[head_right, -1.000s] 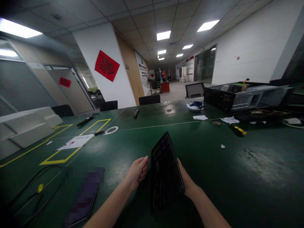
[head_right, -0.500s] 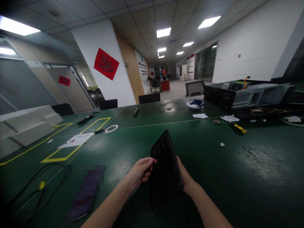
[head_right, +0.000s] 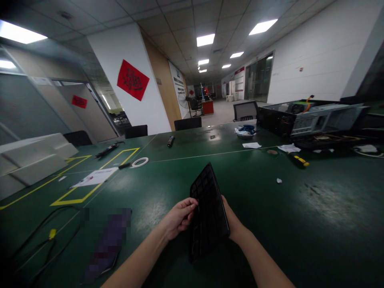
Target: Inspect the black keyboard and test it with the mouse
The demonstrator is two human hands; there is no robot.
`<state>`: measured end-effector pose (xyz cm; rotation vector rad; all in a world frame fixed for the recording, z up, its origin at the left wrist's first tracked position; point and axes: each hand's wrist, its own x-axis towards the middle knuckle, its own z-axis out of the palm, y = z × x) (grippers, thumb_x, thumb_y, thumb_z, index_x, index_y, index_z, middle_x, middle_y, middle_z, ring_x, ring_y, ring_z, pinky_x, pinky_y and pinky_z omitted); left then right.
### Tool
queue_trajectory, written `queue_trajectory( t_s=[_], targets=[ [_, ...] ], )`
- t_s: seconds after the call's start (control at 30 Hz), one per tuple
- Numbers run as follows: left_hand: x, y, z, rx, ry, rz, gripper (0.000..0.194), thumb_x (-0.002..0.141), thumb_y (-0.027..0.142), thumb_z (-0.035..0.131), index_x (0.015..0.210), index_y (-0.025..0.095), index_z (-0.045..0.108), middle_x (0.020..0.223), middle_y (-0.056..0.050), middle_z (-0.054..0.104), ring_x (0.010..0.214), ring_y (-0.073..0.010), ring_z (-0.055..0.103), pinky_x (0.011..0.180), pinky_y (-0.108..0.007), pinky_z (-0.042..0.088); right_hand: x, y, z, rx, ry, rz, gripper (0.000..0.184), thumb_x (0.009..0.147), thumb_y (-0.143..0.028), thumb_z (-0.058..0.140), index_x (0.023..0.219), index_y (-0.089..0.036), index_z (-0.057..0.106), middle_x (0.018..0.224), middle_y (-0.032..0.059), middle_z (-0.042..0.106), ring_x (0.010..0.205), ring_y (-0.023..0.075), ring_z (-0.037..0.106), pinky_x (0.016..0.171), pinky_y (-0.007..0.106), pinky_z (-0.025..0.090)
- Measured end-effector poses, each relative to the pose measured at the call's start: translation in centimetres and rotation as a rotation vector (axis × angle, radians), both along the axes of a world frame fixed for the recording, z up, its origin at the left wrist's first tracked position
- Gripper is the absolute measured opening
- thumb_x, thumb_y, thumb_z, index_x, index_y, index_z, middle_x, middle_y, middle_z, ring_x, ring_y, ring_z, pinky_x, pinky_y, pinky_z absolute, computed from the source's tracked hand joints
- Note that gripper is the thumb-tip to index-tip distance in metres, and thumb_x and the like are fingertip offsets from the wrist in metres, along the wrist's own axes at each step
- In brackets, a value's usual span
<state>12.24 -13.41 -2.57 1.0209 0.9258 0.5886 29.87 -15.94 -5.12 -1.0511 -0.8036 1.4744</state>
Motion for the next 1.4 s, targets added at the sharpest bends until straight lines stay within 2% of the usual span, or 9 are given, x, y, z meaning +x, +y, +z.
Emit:
queue_trajectory(
  t_s=[0.3, 0.47, 0.77, 0.87, 1.0, 1.1, 1.17, 1.3, 1.4],
  targets=[
    [0.9, 0.1, -1.0, 0.659, 0.458, 0.248, 0.022, 0.075, 0.033, 0.053, 0.062, 0.017, 0.047, 0.058, 0.003, 0.043, 0.057, -0.0098, 0.038, 0.052, -0.02, 0.03, 0.2, -0.5, 1.3, -0.122, 0.032, -0.023, 0.046, 0.063, -0.045, 0.061, 0.102, -0.02, 0.057, 0.092, 0.0071, 0.066, 0.087, 0.0232, 0.06, 0.074, 0.036, 0.05],
    [0.6, -0.1, -0.2, 0.725, 0.372, 0.144, 0.005, 0.074, 0.02, 0.052, 0.077, 0.017, 0.055, 0.073, -0.001, 0.054, 0.07, -0.0137, 0.048, 0.065, -0.023, 0.037, 0.4, -0.6, 1.6, -0.133, 0.01, -0.005, 0.044, 0.062, -0.045, 0.062, 0.099, -0.021, 0.059, 0.094, 0.0065, 0.066, 0.088, 0.0252, 0.059, 0.074, 0.037, 0.05],
    [0.1, -0.5, 1.4, 1.016, 0.467, 0.018, 0.02, 0.076, 0.011, 0.045, 0.084, 0.02, 0.062, 0.086, -0.005, 0.055, 0.08, -0.0159, 0.05, 0.075, -0.027, 0.039, 0.4, -0.3, 0.8, -0.107, 0.041, 0.001, 0.04, 0.058, -0.049, 0.064, 0.086, -0.02, 0.059, 0.079, 0.0022, 0.064, 0.082, 0.0198, 0.058, 0.086, 0.04, 0.044],
    [0.2, -0.3, 1.4, 0.951, 0.396, 0.063, 0.016, 0.073, 0.012, 0.049, 0.079, 0.019, 0.061, 0.082, -0.004, 0.054, 0.078, -0.015, 0.05, 0.074, -0.026, 0.04, 0.2, -0.5, 1.3, -0.13, 0.049, 0.023, 0.04, 0.054, -0.051, 0.066, 0.078, -0.019, 0.06, 0.075, 0.0023, 0.064, 0.079, 0.0199, 0.057, 0.087, 0.042, 0.043],
    [0.5, 0.3, 0.9, 0.421, 0.052, 0.303, 0.005, 0.069, 0.017, 0.049, 0.07, 0.016, 0.053, 0.064, 0.0, 0.049, 0.059, -0.0122, 0.049, 0.057, -0.024, 0.04, -0.1, -0.6, 2.1, -0.091, 0.092, 0.13, 0.04, 0.06, -0.051, 0.062, 0.082, -0.019, 0.062, 0.082, 0.0049, 0.066, 0.087, 0.022, 0.059, 0.086, 0.042, 0.045],
    [0.5, 0.3, 0.7, 0.13, -0.143, 0.335, 0.004, 0.068, 0.019, 0.05, 0.069, 0.016, 0.05, 0.06, 0.002, 0.046, 0.052, -0.0095, 0.045, 0.05, -0.021, 0.036, -0.1, -0.5, 1.8, -0.058, 0.121, 0.157, 0.04, 0.064, -0.049, 0.059, 0.09, -0.02, 0.061, 0.087, 0.0053, 0.066, 0.09, 0.0223, 0.059, 0.086, 0.041, 0.045],
    [0.4, 0.1, 0.7, 0.181, -0.059, 0.257, 0.012, 0.065, 0.019, 0.058, 0.076, 0.015, 0.055, 0.063, 0.002, 0.047, 0.054, -0.0089, 0.045, 0.052, -0.021, 0.035, 0.1, -0.4, 1.4, -0.058, 0.084, 0.143, 0.04, 0.065, -0.047, 0.059, 0.093, -0.018, 0.06, 0.089, 0.0058, 0.066, 0.091, 0.022, 0.059, 0.087, 0.041, 0.045],
    [0.2, -0.2, 1.1, 0.526, 0.251, 0.103, 0.044, 0.058, 0.021, 0.071, 0.1, 0.018, 0.058, 0.088, -0.004, 0.056, 0.082, -0.0171, 0.052, 0.073, -0.027, 0.04, 0.5, -0.3, 0.6, -0.129, -0.013, 0.094, 0.042, 0.066, -0.042, 0.057, 0.101, -0.017, 0.056, 0.099, 0.0085, 0.063, 0.092, 0.0232, 0.059, 0.083, 0.041, 0.047],
    [0.3, -0.3, 1.2, 0.814, 0.436, 0.028, 0.036, 0.065, 0.028, 0.066, 0.098, 0.018, 0.06, 0.096, -0.007, 0.054, 0.09, -0.0205, 0.05, 0.08, -0.03, 0.039, 0.4, -0.4, 0.4, -0.127, -0.11, 0.058, 0.042, 0.066, -0.04, 0.057, 0.102, -0.019, 0.056, 0.1, 0.0089, 0.063, 0.094, 0.0247, 0.058, 0.082, 0.042, 0.047]
  ],
)
